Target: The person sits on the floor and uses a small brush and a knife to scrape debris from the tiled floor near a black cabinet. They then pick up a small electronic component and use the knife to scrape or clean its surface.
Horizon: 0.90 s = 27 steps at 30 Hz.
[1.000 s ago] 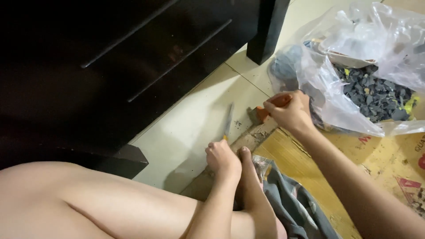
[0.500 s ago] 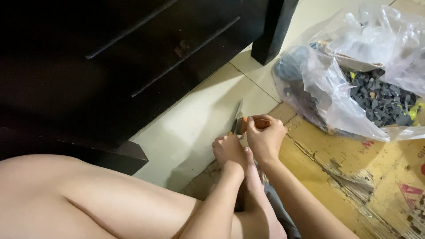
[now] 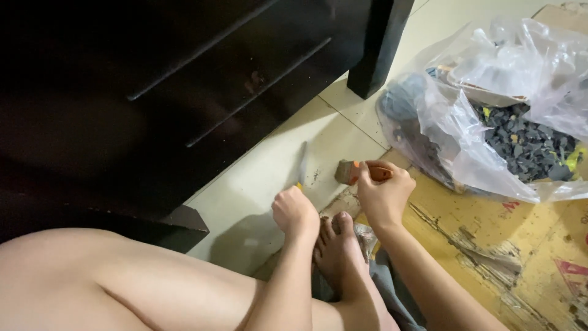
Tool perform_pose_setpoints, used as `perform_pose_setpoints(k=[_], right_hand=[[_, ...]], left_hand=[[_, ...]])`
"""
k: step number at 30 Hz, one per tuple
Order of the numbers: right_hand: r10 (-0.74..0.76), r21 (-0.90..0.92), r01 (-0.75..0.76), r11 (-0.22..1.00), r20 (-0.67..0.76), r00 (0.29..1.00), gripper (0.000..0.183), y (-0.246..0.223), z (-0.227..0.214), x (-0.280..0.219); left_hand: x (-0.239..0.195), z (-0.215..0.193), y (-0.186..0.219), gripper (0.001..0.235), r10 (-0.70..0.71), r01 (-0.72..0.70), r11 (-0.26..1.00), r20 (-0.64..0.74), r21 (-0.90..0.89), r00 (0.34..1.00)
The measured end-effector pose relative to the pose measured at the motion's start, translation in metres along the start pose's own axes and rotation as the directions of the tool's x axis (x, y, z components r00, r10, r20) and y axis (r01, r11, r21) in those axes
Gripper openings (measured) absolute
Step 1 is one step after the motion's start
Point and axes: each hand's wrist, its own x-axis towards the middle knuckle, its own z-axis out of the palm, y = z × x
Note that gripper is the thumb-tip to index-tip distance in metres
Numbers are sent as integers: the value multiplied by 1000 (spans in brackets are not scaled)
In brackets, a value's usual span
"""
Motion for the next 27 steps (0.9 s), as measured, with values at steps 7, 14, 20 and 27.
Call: perform_pose_setpoints(k=[7,14,20,27], right_hand=[[58,28,-62,998,129,990,12,-8,17,-14],[54,-4,-54,999,118,991,9,-14,43,-24],[149,123,-160,980,90,985,10,-15,42,-28],[159,200,-170,965,67,985,6,-19,35,-24]], left_hand=[[-38,-25,15,16,44,-45,999,42,29,998],[-38,-28,17,31,79,-90,989,95,119,992],[-22,-4,10,43,73,-73,997,65,3,995],[-43,-11,13,33,28,-16,983,62,-183,998]])
